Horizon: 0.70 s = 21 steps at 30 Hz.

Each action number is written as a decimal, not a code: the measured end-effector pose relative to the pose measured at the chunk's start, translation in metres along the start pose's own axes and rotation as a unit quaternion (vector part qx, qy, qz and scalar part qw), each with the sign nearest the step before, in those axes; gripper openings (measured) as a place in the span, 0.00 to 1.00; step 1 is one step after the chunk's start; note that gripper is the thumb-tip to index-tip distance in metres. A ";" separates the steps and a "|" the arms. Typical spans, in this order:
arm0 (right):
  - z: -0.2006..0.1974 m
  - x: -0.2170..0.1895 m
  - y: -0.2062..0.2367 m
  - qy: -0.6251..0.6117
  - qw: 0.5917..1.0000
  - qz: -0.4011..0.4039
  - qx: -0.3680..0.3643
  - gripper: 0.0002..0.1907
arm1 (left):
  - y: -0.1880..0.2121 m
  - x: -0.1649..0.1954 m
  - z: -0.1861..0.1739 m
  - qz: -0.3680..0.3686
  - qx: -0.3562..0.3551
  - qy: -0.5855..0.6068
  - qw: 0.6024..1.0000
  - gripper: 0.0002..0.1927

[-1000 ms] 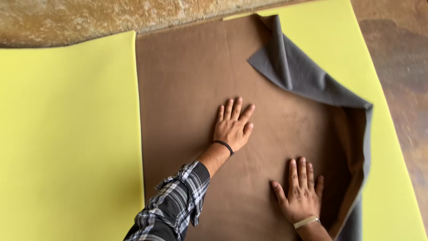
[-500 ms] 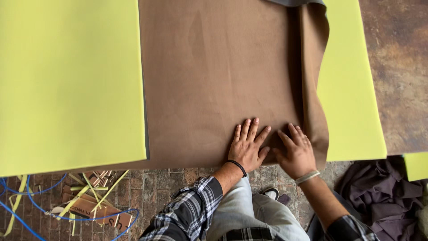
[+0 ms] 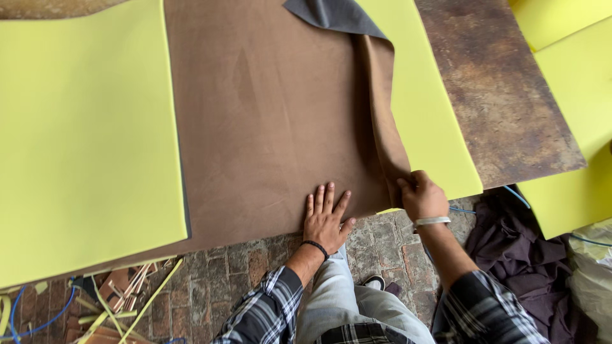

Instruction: The person aligns a brown sheet on a workbench, then uses a spray gun to apply adhesive to yellow foam sheets. They place a dark fabric layer between foam pieces and press them together, repeating the process to build layered foam pads.

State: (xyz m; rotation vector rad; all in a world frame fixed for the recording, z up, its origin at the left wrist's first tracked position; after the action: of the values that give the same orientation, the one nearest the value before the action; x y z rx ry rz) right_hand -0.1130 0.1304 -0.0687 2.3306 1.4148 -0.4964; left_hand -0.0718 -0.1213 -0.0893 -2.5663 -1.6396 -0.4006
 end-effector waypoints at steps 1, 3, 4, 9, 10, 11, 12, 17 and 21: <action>-0.010 0.015 0.000 -0.010 1.000 0.006 0.021 0.16 | 0.001 0.002 0.000 0.001 0.007 -0.002 1.000 0.39; -0.027 0.045 -0.009 -0.049 0.995 0.018 0.079 0.13 | -0.005 0.005 0.002 0.018 -0.019 0.004 1.000 0.39; -0.034 0.060 -0.018 -0.075 0.990 0.025 0.116 0.13 | -0.010 0.006 0.004 0.026 -0.036 0.010 0.999 0.39; -0.028 0.120 -0.062 -0.005 0.994 0.069 0.089 0.13 | -0.059 0.042 0.004 0.126 -0.018 0.024 0.992 0.39; -0.025 0.128 -0.067 0.008 0.994 0.078 0.072 0.14 | -0.069 0.050 0.004 0.147 -0.008 0.028 0.989 0.40; -0.022 0.134 -0.071 0.022 0.994 0.090 0.051 0.14 | -0.077 0.055 0.006 0.158 -0.019 0.038 0.986 0.39; -0.019 0.138 -0.073 0.034 0.994 0.102 0.031 0.15 | -0.085 0.059 0.006 0.170 -0.030 0.047 0.984 0.39; -0.023 0.116 -0.095 0.026 0.989 0.139 -0.032 0.26 | -0.158 -0.010 -0.019 0.076 -0.027 0.037 0.996 0.41; -0.010 0.040 -0.159 -0.003 0.991 0.122 -0.058 0.32 | -0.247 -0.099 -0.052 -0.044 -0.002 -0.008 0.999 0.42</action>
State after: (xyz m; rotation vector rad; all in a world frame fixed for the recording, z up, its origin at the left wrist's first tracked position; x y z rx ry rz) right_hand -0.2372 0.2339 -0.0990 2.3620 1.1025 -0.3408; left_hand -0.3428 -0.1133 -0.0841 -2.5128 -1.7621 -0.3908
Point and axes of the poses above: each hand's wrist, its own y-axis away from the middle knuckle, its own z-axis out of the palm, x = y × z, the point moved 5 cm from there along -y, towards the middle knuckle, and after that the axes turned 5 degrees about z, right-handed, at the moved point
